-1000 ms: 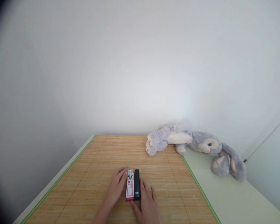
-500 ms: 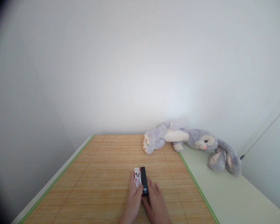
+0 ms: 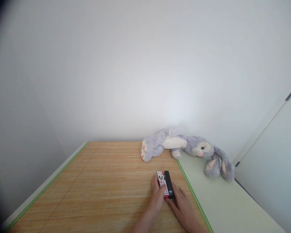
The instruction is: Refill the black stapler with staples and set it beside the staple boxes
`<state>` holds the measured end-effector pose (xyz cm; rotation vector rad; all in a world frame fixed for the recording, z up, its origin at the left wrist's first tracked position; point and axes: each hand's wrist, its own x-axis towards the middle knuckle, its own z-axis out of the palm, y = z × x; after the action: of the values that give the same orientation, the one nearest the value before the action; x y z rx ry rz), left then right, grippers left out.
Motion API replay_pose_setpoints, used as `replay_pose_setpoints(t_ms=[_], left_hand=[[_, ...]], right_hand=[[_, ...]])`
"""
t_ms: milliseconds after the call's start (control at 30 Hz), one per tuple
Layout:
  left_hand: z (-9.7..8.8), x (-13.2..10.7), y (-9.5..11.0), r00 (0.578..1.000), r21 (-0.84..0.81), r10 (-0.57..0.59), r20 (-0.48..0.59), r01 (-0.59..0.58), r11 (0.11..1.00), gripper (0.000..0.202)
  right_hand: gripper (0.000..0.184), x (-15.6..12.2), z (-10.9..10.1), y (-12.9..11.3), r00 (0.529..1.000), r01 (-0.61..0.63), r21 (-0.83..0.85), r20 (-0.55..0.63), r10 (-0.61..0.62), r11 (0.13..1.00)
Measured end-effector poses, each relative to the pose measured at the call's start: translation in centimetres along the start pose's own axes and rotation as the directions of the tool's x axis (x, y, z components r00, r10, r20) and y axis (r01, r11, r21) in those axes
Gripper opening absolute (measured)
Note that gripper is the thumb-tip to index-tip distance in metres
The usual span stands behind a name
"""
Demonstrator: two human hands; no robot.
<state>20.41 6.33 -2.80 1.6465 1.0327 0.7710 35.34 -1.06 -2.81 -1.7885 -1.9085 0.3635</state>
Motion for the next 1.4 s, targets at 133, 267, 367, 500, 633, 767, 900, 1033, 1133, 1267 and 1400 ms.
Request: replay_pose_setpoints(t_ms=[133, 267, 367, 500, 633, 767, 900, 1033, 1133, 1267, 1400], left_hand=[[-3.9, -1.0, -1.2, 0.990, 0.081, 0.046, -0.136, -0.035, 0.996, 0.077], [-6.8, -1.6, -2.0, 0.986, 0.151, 0.150, -0.066, -0.139, 0.979, 0.084], [-7.0, -1.6, -2.0, 0.983, 0.198, 0.184, -0.026, -0.176, 0.964, 0.086], [-6.8, -1.7, -1.7, 0.970, 0.263, 0.242, 0.025, -0.239, 0.935, 0.086], [-6.7, -1.7, -1.4, 0.969, 0.305, 0.245, 0.034, -0.244, 0.921, 0.082], [-6.5, -1.9, -1.4, 0.971, 0.319, 0.239, 0.027, -0.235, 0.918, 0.081], [-8.6, -3.5, -1.9, 0.973, 0.359, 0.228, -0.047, -0.196, 0.912, 0.071], [-14.8, -6.4, -3.4, 0.939, 0.550, 0.290, -0.185, -0.145, 0.823, 0.051], [-19.3, -8.1, -4.9, 0.921, 0.680, 0.294, -0.256, -0.045, 0.732, 0.041], [-21.5, -8.8, -6.5, 0.924, 0.805, 0.248, -0.292, 0.098, 0.585, 0.059], [-20.8, -8.7, -7.1, 0.956, 0.871, 0.198, -0.217, 0.098, 0.481, 0.064]], right_hand=[[0.069, 0.0, 0.5, 0.5, 1.000, -0.005, -0.024, -0.031, 0.005, 1.000], [0.071, -0.2, 1.0, 0.5, 0.999, -0.035, -0.059, -0.034, 0.033, 0.998], [0.070, -0.3, 1.2, 0.4, 0.998, -0.045, -0.105, -0.037, 0.042, 0.993], [0.068, -0.2, 1.2, 0.1, 0.999, 0.013, -0.134, -0.043, -0.019, 0.991], [0.066, -0.1, 1.1, 0.0, 0.998, 0.037, -0.133, -0.048, -0.043, 0.990], [0.067, -0.2, 1.1, 0.0, 0.998, 0.035, -0.117, -0.049, -0.041, 0.993], [0.073, -1.0, 0.4, -0.2, 0.983, -0.031, -0.066, -0.184, 0.019, 0.997], [0.067, -2.4, 1.0, -2.1, 0.903, 0.027, -0.054, -0.426, -0.048, 0.998], [0.058, -2.2, 3.9, -6.0, 0.905, 0.152, -0.099, -0.386, -0.179, 0.983], [0.068, 0.6, 7.9, -12.5, 0.977, 0.197, -0.133, -0.050, -0.205, 0.971], [0.069, 4.0, 9.4, -16.0, 0.999, 0.007, -0.227, 0.047, 0.003, 0.974]])
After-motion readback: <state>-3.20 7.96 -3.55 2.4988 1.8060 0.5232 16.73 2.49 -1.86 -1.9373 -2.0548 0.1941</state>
